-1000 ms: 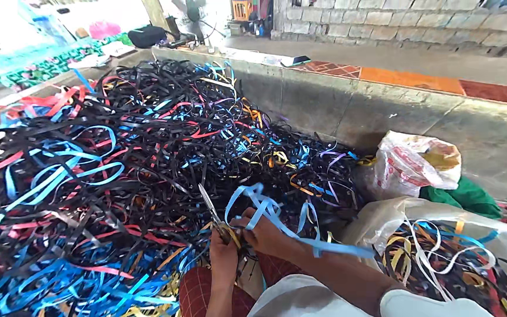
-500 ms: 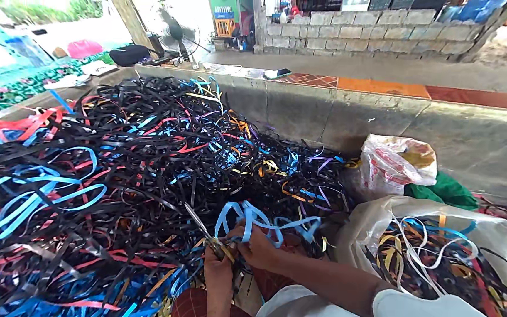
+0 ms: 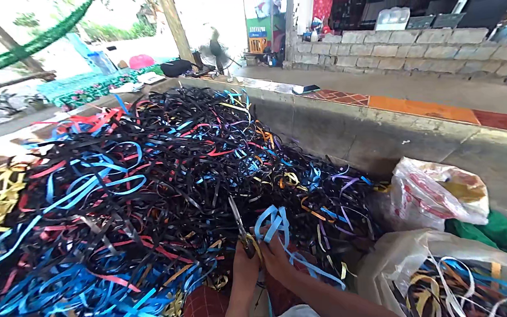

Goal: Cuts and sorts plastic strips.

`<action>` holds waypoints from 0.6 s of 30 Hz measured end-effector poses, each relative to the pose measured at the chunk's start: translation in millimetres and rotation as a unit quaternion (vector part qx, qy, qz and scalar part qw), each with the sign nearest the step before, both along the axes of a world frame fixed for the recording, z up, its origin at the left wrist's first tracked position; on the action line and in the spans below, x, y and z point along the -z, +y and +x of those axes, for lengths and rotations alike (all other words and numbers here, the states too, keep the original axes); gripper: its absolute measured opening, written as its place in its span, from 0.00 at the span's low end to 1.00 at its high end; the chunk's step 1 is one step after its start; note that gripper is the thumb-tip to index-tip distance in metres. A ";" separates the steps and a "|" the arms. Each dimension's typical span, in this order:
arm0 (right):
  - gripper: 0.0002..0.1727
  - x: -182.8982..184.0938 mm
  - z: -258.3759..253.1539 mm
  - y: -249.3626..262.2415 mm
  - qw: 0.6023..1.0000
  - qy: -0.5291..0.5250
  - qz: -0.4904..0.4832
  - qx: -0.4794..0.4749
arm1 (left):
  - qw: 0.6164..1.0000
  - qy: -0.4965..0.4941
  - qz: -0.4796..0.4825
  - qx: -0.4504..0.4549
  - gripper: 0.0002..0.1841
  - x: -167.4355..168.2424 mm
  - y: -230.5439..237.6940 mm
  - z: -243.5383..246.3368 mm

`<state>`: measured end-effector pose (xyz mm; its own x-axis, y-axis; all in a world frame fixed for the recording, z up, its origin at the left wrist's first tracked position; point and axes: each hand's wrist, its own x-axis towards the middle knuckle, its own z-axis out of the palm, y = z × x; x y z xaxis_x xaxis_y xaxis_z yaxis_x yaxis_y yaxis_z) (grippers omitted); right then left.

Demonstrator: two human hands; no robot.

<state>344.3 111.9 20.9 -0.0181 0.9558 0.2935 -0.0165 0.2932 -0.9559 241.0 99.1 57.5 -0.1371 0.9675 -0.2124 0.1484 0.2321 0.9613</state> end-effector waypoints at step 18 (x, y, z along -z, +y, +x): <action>0.23 15.1 32.6 40.2 0.957 0.067 -0.281 0.027 | 0.934 -0.165 0.311 0.063 0.18 -12.5 -18.3 1.4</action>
<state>376.8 152.1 5.8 0.0369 0.9620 -0.2705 -0.1485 -0.2624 -0.9535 242.5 80.8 70.0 -0.0400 0.9217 0.3858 -0.1908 -0.3861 0.9025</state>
